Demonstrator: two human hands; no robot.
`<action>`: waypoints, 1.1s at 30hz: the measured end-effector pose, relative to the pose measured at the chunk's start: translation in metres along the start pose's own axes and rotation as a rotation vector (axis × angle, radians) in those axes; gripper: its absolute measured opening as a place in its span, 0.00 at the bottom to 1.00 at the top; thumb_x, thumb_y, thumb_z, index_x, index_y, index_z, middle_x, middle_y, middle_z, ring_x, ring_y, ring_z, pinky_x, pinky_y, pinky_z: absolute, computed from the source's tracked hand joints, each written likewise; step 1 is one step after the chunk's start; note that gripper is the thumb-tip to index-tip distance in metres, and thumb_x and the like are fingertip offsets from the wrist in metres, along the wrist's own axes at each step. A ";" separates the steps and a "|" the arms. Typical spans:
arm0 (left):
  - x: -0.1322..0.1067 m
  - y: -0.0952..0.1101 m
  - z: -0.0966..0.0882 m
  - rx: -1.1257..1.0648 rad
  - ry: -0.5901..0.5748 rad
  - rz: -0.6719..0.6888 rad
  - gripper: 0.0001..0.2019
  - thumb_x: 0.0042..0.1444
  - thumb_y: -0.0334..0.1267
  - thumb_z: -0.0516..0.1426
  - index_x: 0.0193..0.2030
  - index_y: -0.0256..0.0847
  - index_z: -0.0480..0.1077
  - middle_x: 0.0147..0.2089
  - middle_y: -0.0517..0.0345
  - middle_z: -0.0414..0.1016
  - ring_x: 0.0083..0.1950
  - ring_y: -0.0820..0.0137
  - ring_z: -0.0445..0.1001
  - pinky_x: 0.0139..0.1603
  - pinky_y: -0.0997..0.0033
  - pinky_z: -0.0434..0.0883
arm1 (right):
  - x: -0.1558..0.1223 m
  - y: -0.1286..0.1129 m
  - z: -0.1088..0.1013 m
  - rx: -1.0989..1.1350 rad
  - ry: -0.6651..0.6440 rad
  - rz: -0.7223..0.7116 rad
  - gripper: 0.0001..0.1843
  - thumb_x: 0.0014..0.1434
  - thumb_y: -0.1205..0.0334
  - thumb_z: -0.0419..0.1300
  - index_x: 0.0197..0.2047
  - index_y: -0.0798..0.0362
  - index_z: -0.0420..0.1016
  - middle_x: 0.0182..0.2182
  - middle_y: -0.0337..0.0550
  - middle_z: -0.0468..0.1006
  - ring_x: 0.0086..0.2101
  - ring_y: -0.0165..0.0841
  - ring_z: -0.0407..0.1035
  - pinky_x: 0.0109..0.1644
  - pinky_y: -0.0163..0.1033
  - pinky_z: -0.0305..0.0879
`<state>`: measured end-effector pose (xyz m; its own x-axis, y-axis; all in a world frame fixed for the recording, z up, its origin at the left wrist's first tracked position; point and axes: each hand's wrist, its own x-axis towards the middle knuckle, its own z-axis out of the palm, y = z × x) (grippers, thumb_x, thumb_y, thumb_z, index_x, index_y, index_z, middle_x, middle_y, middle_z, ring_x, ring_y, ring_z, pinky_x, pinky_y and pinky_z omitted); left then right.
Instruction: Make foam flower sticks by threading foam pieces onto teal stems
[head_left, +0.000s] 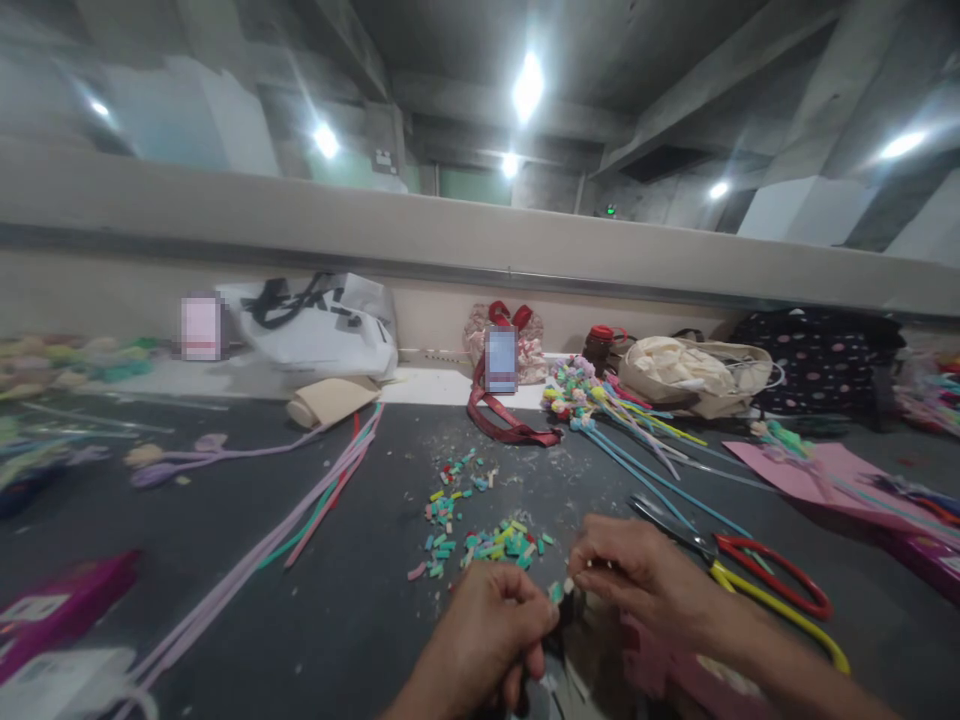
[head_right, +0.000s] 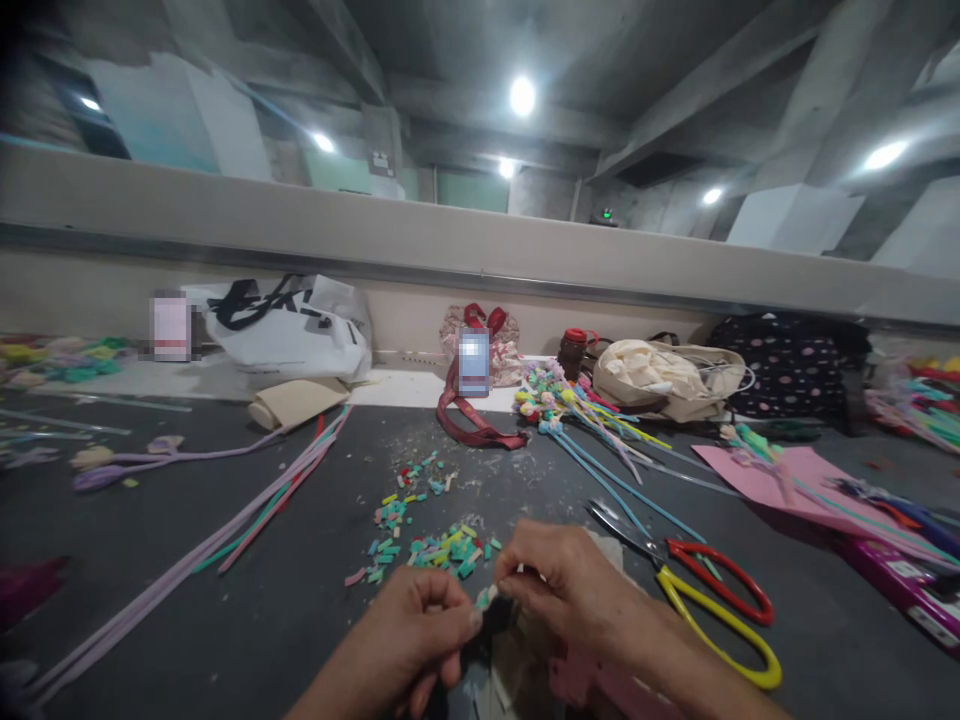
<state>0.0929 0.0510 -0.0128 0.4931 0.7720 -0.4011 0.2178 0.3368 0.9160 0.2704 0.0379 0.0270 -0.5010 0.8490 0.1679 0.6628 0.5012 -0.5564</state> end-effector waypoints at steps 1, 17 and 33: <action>-0.001 0.001 0.001 0.014 0.003 -0.003 0.07 0.42 0.37 0.52 0.19 0.38 0.62 0.11 0.64 0.65 0.07 0.81 0.55 0.06 0.84 0.45 | 0.000 0.000 0.001 -0.008 -0.008 -0.010 0.08 0.57 0.66 0.50 0.28 0.54 0.67 0.24 0.36 0.67 0.26 0.25 0.61 0.30 0.29 0.55; -0.001 0.002 0.004 0.086 0.049 0.023 0.06 0.41 0.33 0.52 0.17 0.38 0.62 0.09 0.66 0.63 0.07 0.82 0.53 0.07 0.84 0.48 | -0.002 0.010 0.016 -0.289 -0.061 -0.074 0.11 0.57 0.65 0.49 0.25 0.54 0.68 0.27 0.38 0.69 0.27 0.25 0.63 0.30 0.29 0.55; 0.001 -0.001 0.004 0.119 0.046 0.022 0.04 0.40 0.32 0.50 0.18 0.38 0.61 0.09 0.66 0.63 0.07 0.81 0.54 0.07 0.83 0.49 | 0.003 -0.004 0.015 -0.563 -0.126 -0.081 0.12 0.57 0.67 0.48 0.23 0.54 0.66 0.25 0.38 0.70 0.25 0.25 0.62 0.27 0.30 0.54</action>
<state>0.0968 0.0495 -0.0138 0.4605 0.8031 -0.3780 0.3076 0.2551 0.9167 0.2579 0.0362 0.0173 -0.6020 0.7950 0.0742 0.7960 0.6049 -0.0220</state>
